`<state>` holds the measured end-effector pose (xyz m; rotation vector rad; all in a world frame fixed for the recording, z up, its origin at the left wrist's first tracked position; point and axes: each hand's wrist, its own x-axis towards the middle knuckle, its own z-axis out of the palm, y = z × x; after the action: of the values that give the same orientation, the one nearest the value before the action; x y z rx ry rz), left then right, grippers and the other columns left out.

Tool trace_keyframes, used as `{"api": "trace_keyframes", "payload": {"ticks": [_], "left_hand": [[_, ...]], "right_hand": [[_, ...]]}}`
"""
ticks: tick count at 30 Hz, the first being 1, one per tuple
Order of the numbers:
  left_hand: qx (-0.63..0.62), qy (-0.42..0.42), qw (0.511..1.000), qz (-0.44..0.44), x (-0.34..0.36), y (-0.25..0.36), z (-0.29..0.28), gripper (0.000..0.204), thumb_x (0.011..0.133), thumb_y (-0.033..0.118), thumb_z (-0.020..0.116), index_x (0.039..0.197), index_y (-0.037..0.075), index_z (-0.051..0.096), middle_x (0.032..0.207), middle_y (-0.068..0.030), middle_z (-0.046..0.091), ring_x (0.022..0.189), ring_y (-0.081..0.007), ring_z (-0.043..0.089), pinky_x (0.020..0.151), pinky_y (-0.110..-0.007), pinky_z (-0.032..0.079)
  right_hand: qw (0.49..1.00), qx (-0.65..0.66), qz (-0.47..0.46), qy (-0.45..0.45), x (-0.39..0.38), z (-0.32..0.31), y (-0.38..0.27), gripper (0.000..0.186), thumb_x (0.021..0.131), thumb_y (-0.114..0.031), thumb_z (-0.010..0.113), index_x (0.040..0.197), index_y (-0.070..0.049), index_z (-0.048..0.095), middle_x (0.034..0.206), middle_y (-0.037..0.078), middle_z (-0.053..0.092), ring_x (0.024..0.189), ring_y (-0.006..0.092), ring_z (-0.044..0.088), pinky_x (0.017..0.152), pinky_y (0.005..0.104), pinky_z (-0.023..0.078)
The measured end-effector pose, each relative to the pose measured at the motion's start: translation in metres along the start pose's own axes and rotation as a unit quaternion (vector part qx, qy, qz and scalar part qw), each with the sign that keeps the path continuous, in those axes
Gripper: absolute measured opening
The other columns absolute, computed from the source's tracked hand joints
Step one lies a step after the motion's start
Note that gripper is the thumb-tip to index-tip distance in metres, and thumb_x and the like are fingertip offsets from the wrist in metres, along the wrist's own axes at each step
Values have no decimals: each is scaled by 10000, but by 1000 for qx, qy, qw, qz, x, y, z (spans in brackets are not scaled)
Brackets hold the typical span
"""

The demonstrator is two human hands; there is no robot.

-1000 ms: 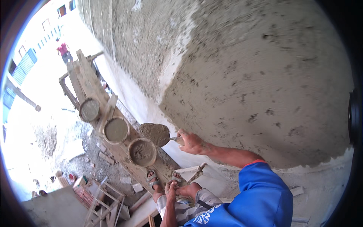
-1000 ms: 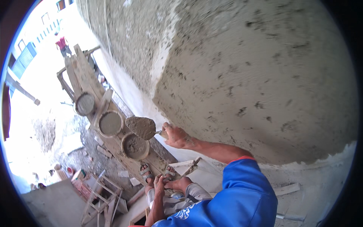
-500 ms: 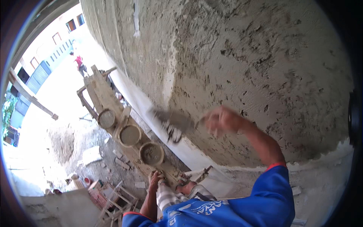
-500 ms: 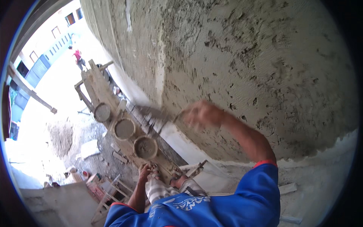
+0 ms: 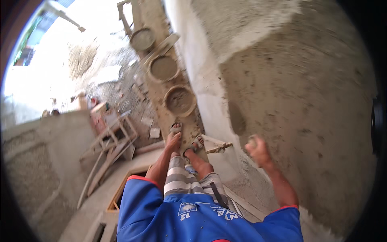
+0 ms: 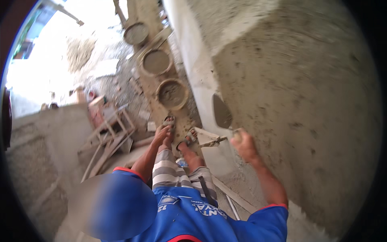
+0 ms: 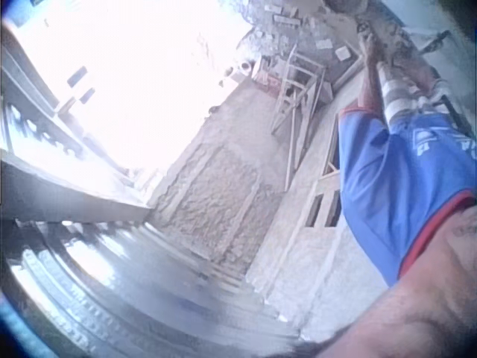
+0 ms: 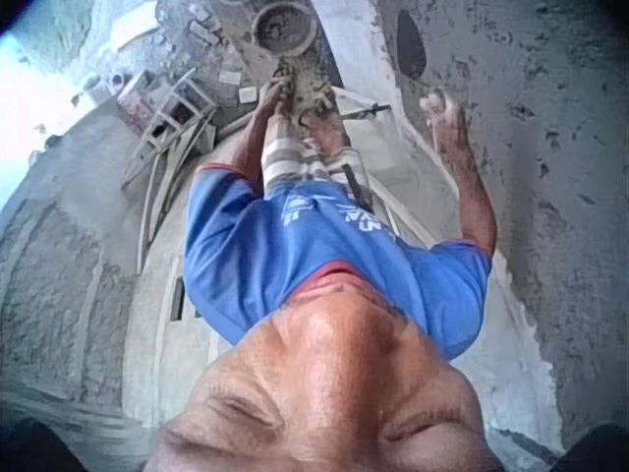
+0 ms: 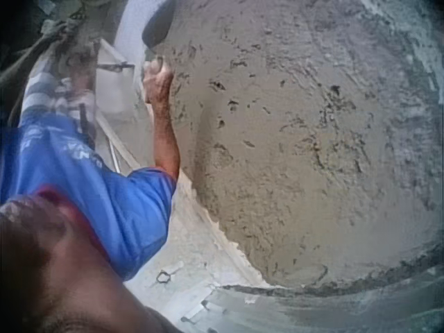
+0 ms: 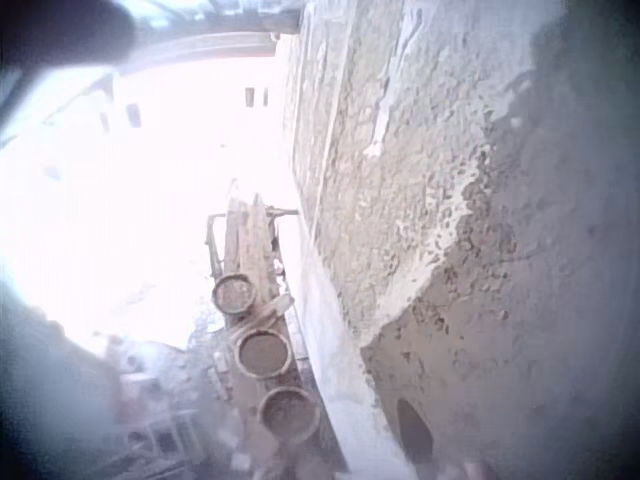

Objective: The person uses a wooden screed to level wet plaster on a wall while standing on a platform. Then, the person uses a trowel to scoop plaster from a bucket and apply it to the wall surface.

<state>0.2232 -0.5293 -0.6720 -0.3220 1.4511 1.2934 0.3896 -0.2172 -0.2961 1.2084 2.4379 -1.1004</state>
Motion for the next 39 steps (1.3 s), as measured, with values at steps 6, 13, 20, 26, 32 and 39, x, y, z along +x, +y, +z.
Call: {"api": "trace_keyframes", "payload": {"ticks": [6,13,20,26,32,39], "left_hand": [[87,113,990,-21,95,-54,-1,467,773,253,624,1134,-28,529,1235,-210,470,1171,-226,422,931,-332,360],[-223,239,940,-96,227,-64,-9,548,775,287,677,1216,44,459,1025,-41,519,791,-148,524,626,-261,461],[-380,202,902,-45,292,-81,-37,311,795,234,660,1014,44,546,900,-91,608,746,-188,602,566,-288,490],[-288,170,941,-57,297,-96,-51,146,743,147,554,816,27,515,687,-91,524,450,-176,462,358,-313,368],[-317,175,929,-79,280,-71,-67,147,715,128,530,790,7,493,704,-118,498,466,-194,453,345,-297,323],[-205,179,961,-47,221,-33,-54,184,770,233,564,806,55,590,743,-47,543,683,-162,518,595,-299,425]], "right_hand": [[965,-166,23,-202,140,248,88,360,757,-185,580,1070,-10,556,861,263,615,869,437,588,759,484,478],[950,-261,-57,-164,316,362,89,214,728,-106,489,888,13,567,800,302,600,796,471,587,748,528,474],[934,-290,-52,-200,378,443,95,204,731,-108,504,841,29,608,813,290,613,811,440,609,740,497,490],[974,-145,-81,-151,379,483,114,272,755,-179,518,978,-24,536,823,262,616,794,452,589,725,525,460],[975,-128,-161,-84,353,476,167,320,752,-234,604,1005,-53,531,799,207,627,735,415,601,641,493,485],[969,-109,-215,-61,337,433,154,323,737,-246,621,990,-52,568,794,185,632,715,384,615,602,465,504]]}}
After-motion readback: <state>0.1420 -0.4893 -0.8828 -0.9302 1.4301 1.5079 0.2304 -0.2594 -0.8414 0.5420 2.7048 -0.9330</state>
